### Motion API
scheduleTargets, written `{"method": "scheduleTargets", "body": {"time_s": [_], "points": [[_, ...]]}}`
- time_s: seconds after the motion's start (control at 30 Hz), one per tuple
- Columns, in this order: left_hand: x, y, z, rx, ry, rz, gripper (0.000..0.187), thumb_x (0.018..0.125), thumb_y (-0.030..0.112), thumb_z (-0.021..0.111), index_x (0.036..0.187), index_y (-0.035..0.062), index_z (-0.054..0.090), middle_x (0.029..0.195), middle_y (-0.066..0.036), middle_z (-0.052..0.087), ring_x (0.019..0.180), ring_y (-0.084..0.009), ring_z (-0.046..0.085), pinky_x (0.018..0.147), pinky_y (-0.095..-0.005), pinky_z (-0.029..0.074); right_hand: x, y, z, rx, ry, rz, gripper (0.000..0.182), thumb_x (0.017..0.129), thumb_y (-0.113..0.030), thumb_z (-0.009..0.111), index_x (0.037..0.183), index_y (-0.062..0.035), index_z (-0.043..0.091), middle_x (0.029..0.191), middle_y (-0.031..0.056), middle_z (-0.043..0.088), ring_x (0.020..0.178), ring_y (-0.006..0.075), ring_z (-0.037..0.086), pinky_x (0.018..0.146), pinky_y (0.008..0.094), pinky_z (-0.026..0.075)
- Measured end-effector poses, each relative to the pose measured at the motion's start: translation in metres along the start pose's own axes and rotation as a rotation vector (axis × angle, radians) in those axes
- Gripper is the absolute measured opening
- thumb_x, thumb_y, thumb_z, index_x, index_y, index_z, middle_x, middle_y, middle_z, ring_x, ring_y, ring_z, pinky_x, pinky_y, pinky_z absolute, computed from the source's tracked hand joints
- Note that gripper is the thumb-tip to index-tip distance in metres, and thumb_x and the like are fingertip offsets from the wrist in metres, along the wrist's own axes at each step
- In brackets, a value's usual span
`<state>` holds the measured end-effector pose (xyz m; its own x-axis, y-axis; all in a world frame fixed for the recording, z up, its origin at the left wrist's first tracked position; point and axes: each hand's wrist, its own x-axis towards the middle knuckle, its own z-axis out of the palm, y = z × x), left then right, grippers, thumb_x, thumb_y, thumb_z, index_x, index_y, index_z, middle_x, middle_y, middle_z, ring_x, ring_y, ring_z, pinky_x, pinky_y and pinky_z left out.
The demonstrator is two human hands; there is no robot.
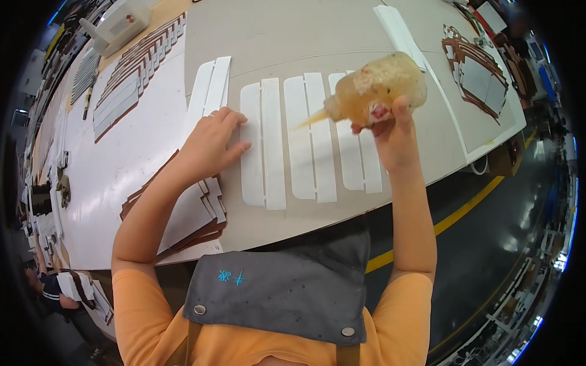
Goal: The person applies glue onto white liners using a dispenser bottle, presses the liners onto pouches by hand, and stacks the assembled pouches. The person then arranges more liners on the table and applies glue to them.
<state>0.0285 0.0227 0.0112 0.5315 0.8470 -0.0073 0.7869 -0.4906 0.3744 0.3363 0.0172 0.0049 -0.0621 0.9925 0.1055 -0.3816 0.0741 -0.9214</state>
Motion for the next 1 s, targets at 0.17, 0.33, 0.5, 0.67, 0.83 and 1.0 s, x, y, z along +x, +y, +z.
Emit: {"method": "scheduleTargets", "body": {"time_s": [0.17, 0.33, 0.5, 0.67, 0.83, 1.0], "points": [[0.008, 0.031, 0.004, 0.051, 0.098, 0.040, 0.032, 0.079, 0.020, 0.064, 0.104, 0.0021, 0.054, 0.103, -0.011, 0.053, 0.092, -0.0284, 0.050, 0.082, -0.0372, 0.039, 0.058, -0.014, 0.002, -0.347, 0.122, -0.082, 0.053, 0.085, -0.045, 0.057, 0.114, -0.0016, 0.051, 0.095, 0.0118, 0.062, 0.070, 0.0178, 0.064, 0.051, 0.0241, 0.050], [0.013, 0.054, 0.022, 0.077, 0.046, 0.177, 0.029, 0.080, 0.022, 0.062, 0.102, 0.0036, 0.056, 0.108, -0.008, 0.053, 0.095, -0.0256, 0.050, 0.083, -0.0353, 0.037, 0.090, -0.003, 0.009, -0.449, 0.235, -0.070, 0.046, 0.081, -0.040, 0.065, 0.103, -0.0012, 0.052, 0.078, 0.0078, 0.060, 0.054, 0.0133, 0.058, 0.046, 0.0225, 0.047], [0.013, 0.052, 0.031, 0.106, 0.042, 0.204, 0.029, 0.080, 0.023, 0.061, 0.102, 0.0040, 0.056, 0.110, -0.006, 0.053, 0.098, -0.0241, 0.049, 0.085, -0.0341, 0.036, 0.103, 0.008, 0.007, -0.442, 0.249, -0.061, 0.045, 0.080, -0.039, 0.066, 0.101, -0.0014, 0.050, 0.075, 0.0072, 0.058, 0.050, 0.0126, 0.055, 0.043, 0.0223, 0.046], [0.013, 0.053, 0.033, 0.137, 0.052, 0.207, 0.028, 0.079, 0.022, 0.062, 0.100, 0.0042, 0.056, 0.108, -0.006, 0.054, 0.098, -0.0234, 0.049, 0.085, -0.0342, 0.036, 0.106, 0.009, 0.008, -0.449, 0.223, -0.073, 0.045, 0.080, -0.038, 0.067, 0.102, -0.0012, 0.051, 0.075, 0.0072, 0.058, 0.049, 0.0119, 0.055, 0.041, 0.0212, 0.044], [0.014, 0.054, 0.035, 0.159, 0.082, 0.212, 0.027, 0.077, 0.021, 0.063, 0.097, 0.0040, 0.057, 0.107, -0.006, 0.054, 0.096, -0.0232, 0.050, 0.085, -0.0349, 0.036, 0.091, 0.008, 0.010, -0.478, 0.205, -0.065, 0.041, 0.082, -0.035, 0.065, 0.102, -0.0015, 0.052, 0.076, 0.0058, 0.059, 0.050, 0.0102, 0.054, 0.038, 0.0200, 0.042], [0.014, 0.056, 0.037, 0.168, 0.122, 0.209, 0.027, 0.074, 0.020, 0.066, 0.095, 0.0038, 0.058, 0.104, -0.005, 0.056, 0.094, -0.0227, 0.052, 0.085, -0.0352, 0.037, 0.061, 0.003, 0.009, -0.487, 0.158, -0.018, 0.038, 0.084, -0.034, 0.062, 0.102, -0.0025, 0.053, 0.077, 0.0046, 0.060, 0.051, 0.0082, 0.054, 0.038, 0.0198, 0.040]]}}
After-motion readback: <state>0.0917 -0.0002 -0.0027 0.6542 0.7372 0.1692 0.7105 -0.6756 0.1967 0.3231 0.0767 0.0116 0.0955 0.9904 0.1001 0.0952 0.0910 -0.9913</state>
